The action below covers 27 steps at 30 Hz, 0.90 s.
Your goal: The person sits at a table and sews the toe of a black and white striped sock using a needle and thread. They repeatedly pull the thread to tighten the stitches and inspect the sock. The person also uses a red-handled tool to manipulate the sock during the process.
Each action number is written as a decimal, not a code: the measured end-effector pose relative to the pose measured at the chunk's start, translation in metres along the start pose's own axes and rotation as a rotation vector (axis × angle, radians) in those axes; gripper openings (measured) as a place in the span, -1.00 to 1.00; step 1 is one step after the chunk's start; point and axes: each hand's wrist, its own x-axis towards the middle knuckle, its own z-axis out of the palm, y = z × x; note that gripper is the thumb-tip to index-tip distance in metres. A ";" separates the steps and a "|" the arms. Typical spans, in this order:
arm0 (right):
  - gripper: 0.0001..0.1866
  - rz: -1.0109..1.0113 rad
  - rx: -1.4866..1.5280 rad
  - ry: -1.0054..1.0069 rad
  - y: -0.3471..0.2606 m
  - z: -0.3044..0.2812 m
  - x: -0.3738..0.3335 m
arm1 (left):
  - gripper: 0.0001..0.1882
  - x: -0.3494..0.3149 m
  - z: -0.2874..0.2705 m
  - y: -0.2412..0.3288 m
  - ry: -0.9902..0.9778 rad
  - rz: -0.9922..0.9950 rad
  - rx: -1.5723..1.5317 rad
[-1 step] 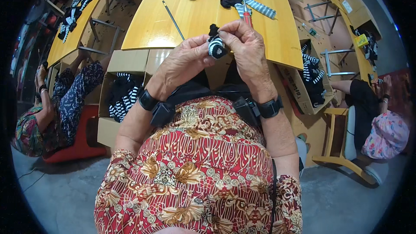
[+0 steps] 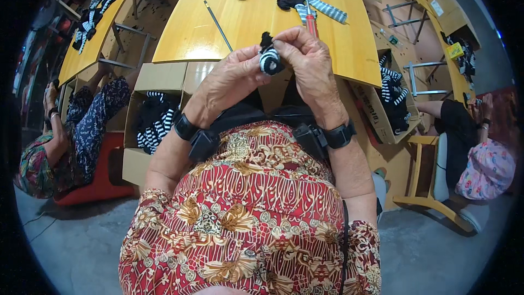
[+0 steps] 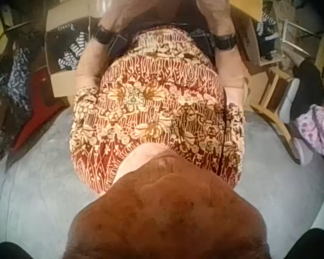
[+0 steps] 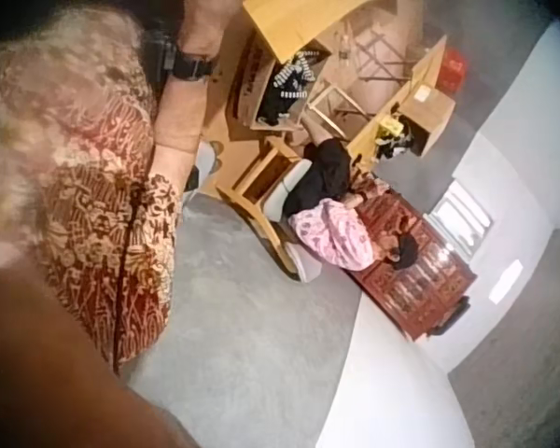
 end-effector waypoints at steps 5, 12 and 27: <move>-0.93 0.059 0.121 -0.024 0.018 0.000 -0.002 | -0.78 -0.009 0.002 -0.003 0.136 0.041 0.067; -0.82 0.170 0.011 -0.072 0.011 -0.009 -0.002 | -0.84 -0.007 0.006 0.005 0.337 0.228 0.543; -0.90 0.224 -0.043 -0.021 0.006 -0.007 -0.010 | -0.92 -0.002 0.009 -0.001 0.440 0.295 0.666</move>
